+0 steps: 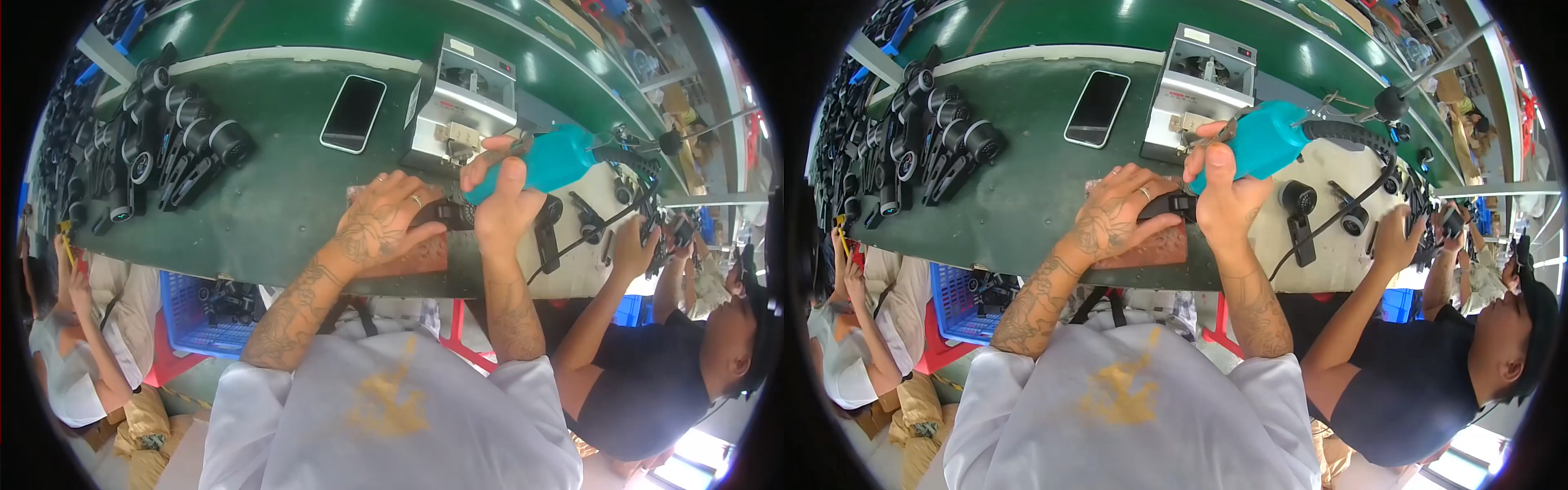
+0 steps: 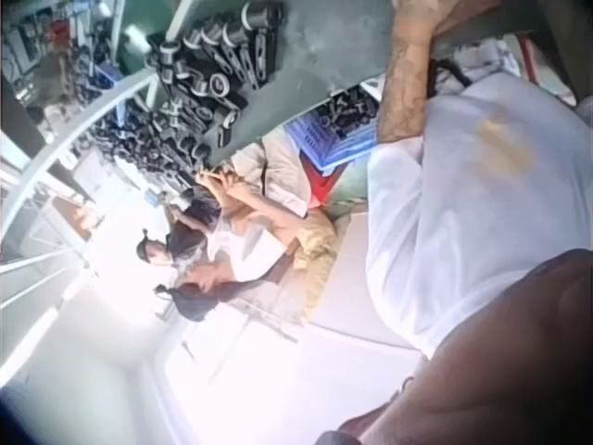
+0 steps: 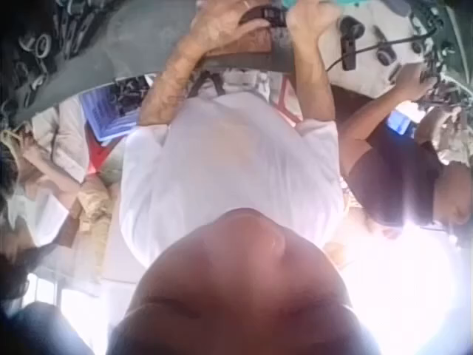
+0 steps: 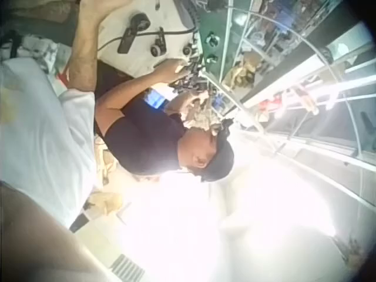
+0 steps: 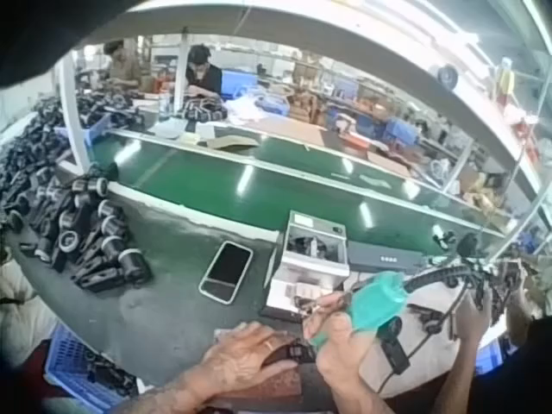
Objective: The person assembles handheld devices, fitting components together, driving screws with an electric screwdriver and a manual screwdriver, and attaching plastic covers by hand.
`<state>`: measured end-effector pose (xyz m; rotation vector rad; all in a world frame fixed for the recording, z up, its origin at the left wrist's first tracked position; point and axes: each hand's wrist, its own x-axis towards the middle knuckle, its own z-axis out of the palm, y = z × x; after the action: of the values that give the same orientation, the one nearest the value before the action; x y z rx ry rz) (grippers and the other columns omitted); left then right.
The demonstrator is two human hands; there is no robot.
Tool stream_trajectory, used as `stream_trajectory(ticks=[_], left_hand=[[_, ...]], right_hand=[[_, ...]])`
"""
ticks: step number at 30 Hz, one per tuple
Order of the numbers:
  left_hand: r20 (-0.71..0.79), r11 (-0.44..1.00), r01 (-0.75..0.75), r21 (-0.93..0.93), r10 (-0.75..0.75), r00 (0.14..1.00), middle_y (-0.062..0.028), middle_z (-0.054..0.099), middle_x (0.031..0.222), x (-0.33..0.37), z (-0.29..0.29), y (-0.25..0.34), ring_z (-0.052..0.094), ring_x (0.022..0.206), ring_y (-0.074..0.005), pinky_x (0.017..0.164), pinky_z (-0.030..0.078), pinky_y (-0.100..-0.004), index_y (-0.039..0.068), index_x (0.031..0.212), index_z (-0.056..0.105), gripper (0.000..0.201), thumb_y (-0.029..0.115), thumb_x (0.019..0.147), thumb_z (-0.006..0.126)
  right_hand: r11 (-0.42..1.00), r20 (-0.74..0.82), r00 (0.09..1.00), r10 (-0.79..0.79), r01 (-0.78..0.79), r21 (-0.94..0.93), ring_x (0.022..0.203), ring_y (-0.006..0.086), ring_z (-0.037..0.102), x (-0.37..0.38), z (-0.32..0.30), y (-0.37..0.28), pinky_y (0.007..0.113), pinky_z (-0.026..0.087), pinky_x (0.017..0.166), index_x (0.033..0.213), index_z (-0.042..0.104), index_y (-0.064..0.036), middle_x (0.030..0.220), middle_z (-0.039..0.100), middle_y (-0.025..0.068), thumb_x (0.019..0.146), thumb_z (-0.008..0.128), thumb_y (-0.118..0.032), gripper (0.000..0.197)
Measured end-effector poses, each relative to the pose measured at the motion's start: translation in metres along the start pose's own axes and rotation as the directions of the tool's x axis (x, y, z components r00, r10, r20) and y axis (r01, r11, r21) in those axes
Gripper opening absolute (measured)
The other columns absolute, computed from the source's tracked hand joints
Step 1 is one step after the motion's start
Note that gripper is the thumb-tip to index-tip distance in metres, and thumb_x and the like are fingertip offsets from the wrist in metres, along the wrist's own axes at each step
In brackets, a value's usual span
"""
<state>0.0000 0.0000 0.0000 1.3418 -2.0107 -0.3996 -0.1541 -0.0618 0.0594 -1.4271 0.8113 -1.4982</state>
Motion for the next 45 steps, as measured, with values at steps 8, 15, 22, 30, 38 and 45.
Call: stream_trajectory(ticks=[8, 15, 22, 30, 38, 45], left_hand=[[-0.031, 1.0, -0.025, 0.011, 0.026, 0.999, -0.0049, 0.067, 0.111, 0.003, 0.0, 0.0, 0.061, 0.103, -0.0287, 0.094, 0.049, -0.0432, 0.013, 0.123, 0.069, 0.046, 0.04, 0.087, 0.077], [-0.014, 1.0, -0.013, 0.006, 0.013, 1.0, -0.0047, 0.066, 0.109, 0.003, 0.001, 0.001, 0.061, 0.102, -0.0281, 0.093, 0.049, -0.0424, 0.013, 0.125, 0.069, 0.047, 0.04, 0.087, 0.077], [-0.02, 1.0, -0.015, 0.013, 0.015, 1.0, -0.0043, 0.065, 0.107, 0.003, 0.001, 0.001, 0.06, 0.102, -0.027, 0.093, 0.049, -0.0423, 0.013, 0.125, 0.069, 0.048, 0.04, 0.086, 0.078], [0.029, 1.0, 0.001, 0.003, -0.001, 1.0, -0.007, 0.064, 0.107, 0.002, -0.001, 0.001, 0.059, 0.107, -0.0265, 0.1, 0.047, -0.0451, 0.011, 0.123, 0.068, 0.047, 0.046, 0.093, 0.068], [-0.013, 1.0, -0.002, 0.002, 0.002, 1.0, -0.0041, 0.066, 0.109, 0.001, 0.001, 0.002, 0.06, 0.104, -0.0268, 0.093, 0.049, -0.0425, 0.013, 0.123, 0.069, 0.047, 0.04, 0.085, 0.078], [-0.029, 1.0, -0.008, 0.008, 0.008, 1.0, -0.0042, 0.066, 0.11, 0.002, 0.001, 0.002, 0.06, 0.103, -0.0271, 0.092, 0.049, -0.0429, 0.012, 0.117, 0.07, 0.044, 0.04, 0.085, 0.079]], right_hand=[[0.987, 0.032, 0.998, 0.049, -0.053, 0.15, 0.064, 0.0152, 0.059, 0.001, -0.005, 0.006, 0.031, 0.051, 0.057, 0.109, 0.057, 0.0047, 0.095, 0.063, 0.0106, 0.103, 0.063, -0.03, 0.036], [1.0, 0.021, 1.0, 0.007, -0.007, -0.015, 0.06, 0.0185, 0.056, 0.005, -0.005, 0.004, 0.034, 0.048, 0.057, 0.11, 0.057, 0.0049, 0.069, 0.056, 0.0073, 0.103, 0.057, -0.052, 0.057], [0.999, 0.028, 0.999, 0.033, -0.033, 0.014, 0.061, 0.0187, 0.055, 0.004, -0.004, 0.004, 0.034, 0.048, 0.057, 0.111, 0.057, 0.0048, 0.069, 0.056, 0.0073, 0.103, 0.057, -0.052, 0.058], [0.999, 0.044, 0.998, 0.034, -0.035, 0.021, 0.06, 0.0185, 0.055, 0.004, -0.004, 0.005, 0.034, 0.048, 0.057, 0.111, 0.057, 0.0047, 0.069, 0.055, 0.007, 0.102, 0.058, -0.053, 0.059], [0.998, 0.031, 0.999, 0.034, -0.036, 0.045, 0.059, 0.0188, 0.055, 0.0, -0.006, 0.012, 0.034, 0.048, 0.057, 0.108, 0.055, 0.0035, 0.069, 0.055, 0.0072, 0.101, 0.059, -0.055, 0.059], [0.996, 0.046, 0.998, 0.042, -0.045, 0.071, 0.06, 0.0195, 0.055, -0.005, -0.007, 0.015, 0.035, 0.049, 0.058, 0.104, 0.054, 0.0021, 0.07, 0.056, 0.0085, 0.099, 0.061, -0.056, 0.059]])
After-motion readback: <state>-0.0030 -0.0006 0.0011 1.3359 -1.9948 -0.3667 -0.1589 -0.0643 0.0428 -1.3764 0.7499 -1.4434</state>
